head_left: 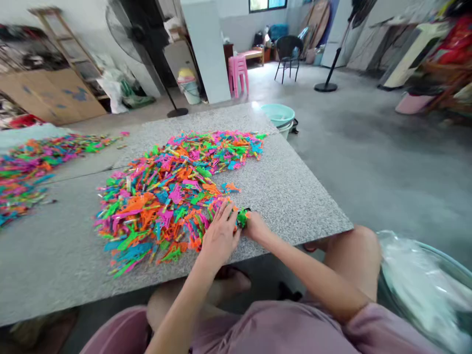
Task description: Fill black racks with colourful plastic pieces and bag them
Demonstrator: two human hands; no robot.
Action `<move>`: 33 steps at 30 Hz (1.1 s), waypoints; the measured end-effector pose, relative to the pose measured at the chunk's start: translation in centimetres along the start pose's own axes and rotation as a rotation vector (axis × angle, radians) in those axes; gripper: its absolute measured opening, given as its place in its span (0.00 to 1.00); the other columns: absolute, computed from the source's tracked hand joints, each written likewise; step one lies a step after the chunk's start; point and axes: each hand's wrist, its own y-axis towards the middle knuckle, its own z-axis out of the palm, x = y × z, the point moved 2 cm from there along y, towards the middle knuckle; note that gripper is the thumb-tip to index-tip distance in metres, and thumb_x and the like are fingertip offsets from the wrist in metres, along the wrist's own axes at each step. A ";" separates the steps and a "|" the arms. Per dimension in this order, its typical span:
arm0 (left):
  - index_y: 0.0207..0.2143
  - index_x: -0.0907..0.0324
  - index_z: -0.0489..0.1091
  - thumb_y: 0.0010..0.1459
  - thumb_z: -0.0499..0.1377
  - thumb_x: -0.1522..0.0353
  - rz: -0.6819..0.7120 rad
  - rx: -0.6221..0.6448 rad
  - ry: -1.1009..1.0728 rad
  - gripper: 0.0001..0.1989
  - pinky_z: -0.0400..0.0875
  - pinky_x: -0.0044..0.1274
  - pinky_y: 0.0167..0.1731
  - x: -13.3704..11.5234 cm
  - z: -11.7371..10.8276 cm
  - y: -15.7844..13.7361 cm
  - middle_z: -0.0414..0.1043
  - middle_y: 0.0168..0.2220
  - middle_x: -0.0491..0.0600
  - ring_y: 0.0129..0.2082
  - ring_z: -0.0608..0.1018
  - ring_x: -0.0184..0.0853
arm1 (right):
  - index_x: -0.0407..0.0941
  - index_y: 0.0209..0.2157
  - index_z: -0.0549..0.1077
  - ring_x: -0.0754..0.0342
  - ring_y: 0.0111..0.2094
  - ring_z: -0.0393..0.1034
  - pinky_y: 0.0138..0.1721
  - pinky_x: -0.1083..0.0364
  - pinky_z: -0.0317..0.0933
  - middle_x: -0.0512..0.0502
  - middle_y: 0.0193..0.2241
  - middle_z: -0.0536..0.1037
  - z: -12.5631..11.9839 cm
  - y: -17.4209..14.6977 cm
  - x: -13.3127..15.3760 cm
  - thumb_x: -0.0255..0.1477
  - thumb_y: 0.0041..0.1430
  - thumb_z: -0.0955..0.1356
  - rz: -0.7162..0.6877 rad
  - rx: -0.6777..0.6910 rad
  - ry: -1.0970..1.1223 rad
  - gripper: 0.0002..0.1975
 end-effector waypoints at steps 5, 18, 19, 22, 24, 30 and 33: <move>0.56 0.67 0.65 0.55 0.58 0.74 -0.023 -0.020 0.014 0.25 0.57 0.37 0.66 -0.2 0.0 0.1 0.59 0.64 0.62 0.68 0.55 0.48 | 0.40 0.41 0.77 0.45 0.40 0.77 0.38 0.56 0.64 0.36 0.38 0.81 -0.5 -0.1 0.6 0.26 0.52 0.70 0.035 0.000 -0.038 0.13; 0.57 0.60 0.65 0.58 0.61 0.73 0.060 0.059 0.053 0.23 0.55 0.44 0.65 0.4 -0.3 0.1 0.53 0.68 0.57 0.69 0.53 0.47 | 0.39 0.44 0.75 0.44 0.41 0.76 0.38 0.55 0.65 0.36 0.39 0.80 0.3 -1.0 0.2 0.31 0.54 0.70 -0.009 -0.014 -0.107 0.16; 0.56 0.60 0.66 0.58 0.61 0.73 0.062 0.059 0.054 0.22 0.55 0.43 0.64 0.4 -0.3 0.1 0.53 0.68 0.58 0.69 0.53 0.47 | 0.40 0.41 0.77 0.45 0.39 0.76 0.36 0.56 0.65 0.38 0.37 0.81 -0.2 -0.7 -0.2 0.31 0.52 0.72 -0.062 0.039 -0.105 0.14; 0.54 0.59 0.67 0.59 0.61 0.72 0.075 0.033 0.064 0.20 0.57 0.43 0.64 0.4 -0.2 0.0 0.55 0.67 0.57 0.69 0.54 0.47 | 0.43 0.34 0.79 0.50 0.36 0.75 0.36 0.58 0.63 0.46 0.33 0.81 -3.1 1.5 -1.5 0.29 0.48 0.75 -0.203 0.137 -0.119 0.10; 0.52 0.57 0.68 0.59 0.61 0.71 0.074 0.012 0.082 0.18 0.58 0.44 0.63 0.4 -0.2 -0.1 0.55 0.67 0.56 0.68 0.55 0.48 | 0.44 0.40 0.78 0.51 0.41 0.74 0.40 0.58 0.64 0.46 0.39 0.80 -5.2 4.2 -1.6 0.29 0.54 0.72 -0.190 0.007 -0.151 0.10; 0.52 0.55 0.70 0.60 0.60 0.70 0.023 0.004 0.065 0.17 0.59 0.43 0.63 0.5 -0.1 -0.4 0.55 0.67 0.55 0.68 0.57 0.46 | 0.44 0.51 0.73 0.48 0.55 0.65 0.51 0.54 0.61 0.39 0.53 0.73 -5.1 9.6 0.5 0.27 0.66 0.62 -0.257 -0.161 -0.294 0.15; 0.55 0.54 0.69 0.60 0.59 0.69 0.015 0.003 0.050 0.19 0.58 0.42 0.64 0.4 -0.2 -0.4 0.54 0.68 0.54 0.68 0.56 0.45 | 0.40 0.48 0.75 0.47 0.52 0.68 0.48 0.53 0.63 0.34 0.50 0.74 -3.8 8.1 -1.2 0.23 0.66 0.57 -0.192 -0.154 -0.345 0.18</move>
